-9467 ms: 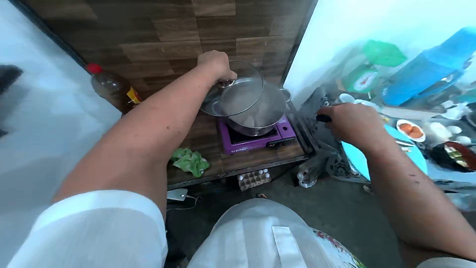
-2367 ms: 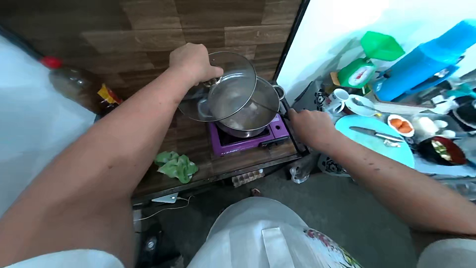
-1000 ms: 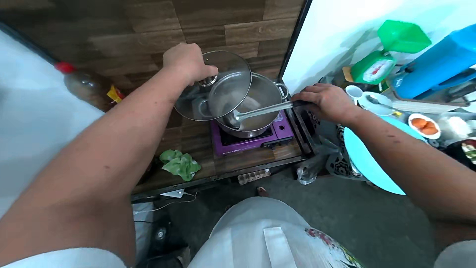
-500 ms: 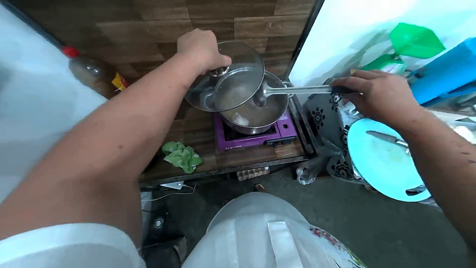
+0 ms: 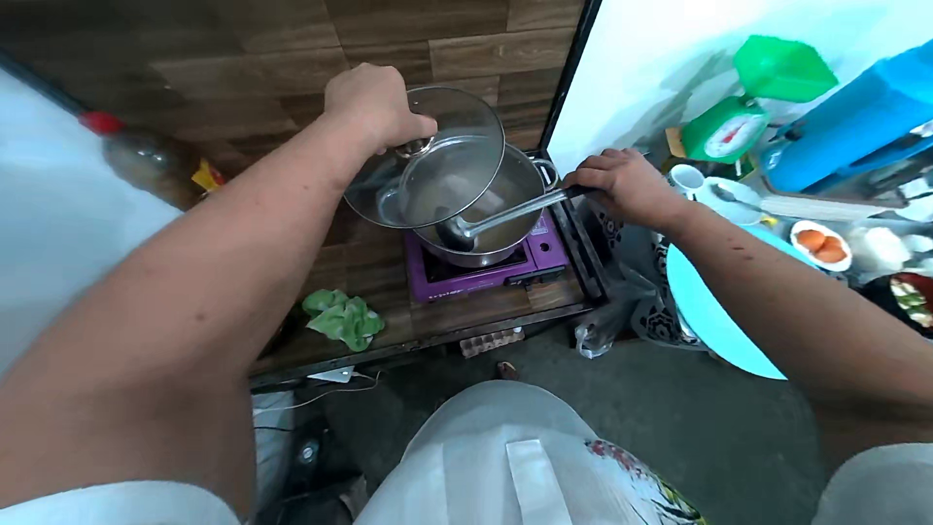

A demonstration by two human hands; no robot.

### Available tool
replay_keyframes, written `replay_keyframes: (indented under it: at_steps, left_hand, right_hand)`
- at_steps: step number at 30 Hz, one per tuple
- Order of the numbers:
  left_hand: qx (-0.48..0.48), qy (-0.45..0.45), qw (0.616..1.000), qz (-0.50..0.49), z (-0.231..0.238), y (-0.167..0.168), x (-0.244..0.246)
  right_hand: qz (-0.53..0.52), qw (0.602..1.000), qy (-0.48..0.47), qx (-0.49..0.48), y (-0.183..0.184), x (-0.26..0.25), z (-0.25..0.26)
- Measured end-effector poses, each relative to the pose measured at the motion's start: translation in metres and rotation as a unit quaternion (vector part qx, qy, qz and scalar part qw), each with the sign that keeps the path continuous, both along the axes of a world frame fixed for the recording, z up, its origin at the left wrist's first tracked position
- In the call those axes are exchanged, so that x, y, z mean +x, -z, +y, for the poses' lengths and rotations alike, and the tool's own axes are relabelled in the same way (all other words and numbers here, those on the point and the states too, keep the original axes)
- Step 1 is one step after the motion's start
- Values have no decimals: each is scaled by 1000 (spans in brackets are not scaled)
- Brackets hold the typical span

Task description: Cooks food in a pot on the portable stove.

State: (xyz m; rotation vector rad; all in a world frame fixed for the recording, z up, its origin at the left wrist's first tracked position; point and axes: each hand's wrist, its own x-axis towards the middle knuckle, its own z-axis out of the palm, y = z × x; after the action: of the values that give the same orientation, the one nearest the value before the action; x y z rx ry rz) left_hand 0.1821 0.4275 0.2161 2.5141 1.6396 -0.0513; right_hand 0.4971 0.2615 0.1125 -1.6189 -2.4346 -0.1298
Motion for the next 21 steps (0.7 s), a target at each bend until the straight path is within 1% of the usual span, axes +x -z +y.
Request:
replay_keyframes:
  at_steps: [2, 6, 12, 17, 21]
  left_hand:
    - [-3, -3, 1000, -4, -1, 0, -1]
    - [-3, -14, 1000, 6, -1, 1, 0]
    - [-9, -13, 1000, 2, 0, 3, 3]
    - [-5, -14, 1000, 8, 0, 3, 4]
    - [-4, -21, 1000, 6, 2, 3, 4]
  right_hand:
    - [-1, 1000, 5, 20, -9, 10, -6]
    - [-13, 999, 44, 20, -23, 27, -15]
    - [-54, 989, 136, -12, -45, 32, -32]
    - [-14, 967, 241, -79, -69, 8, -56]
    - [17, 961, 253, -107, -76, -11, -78]
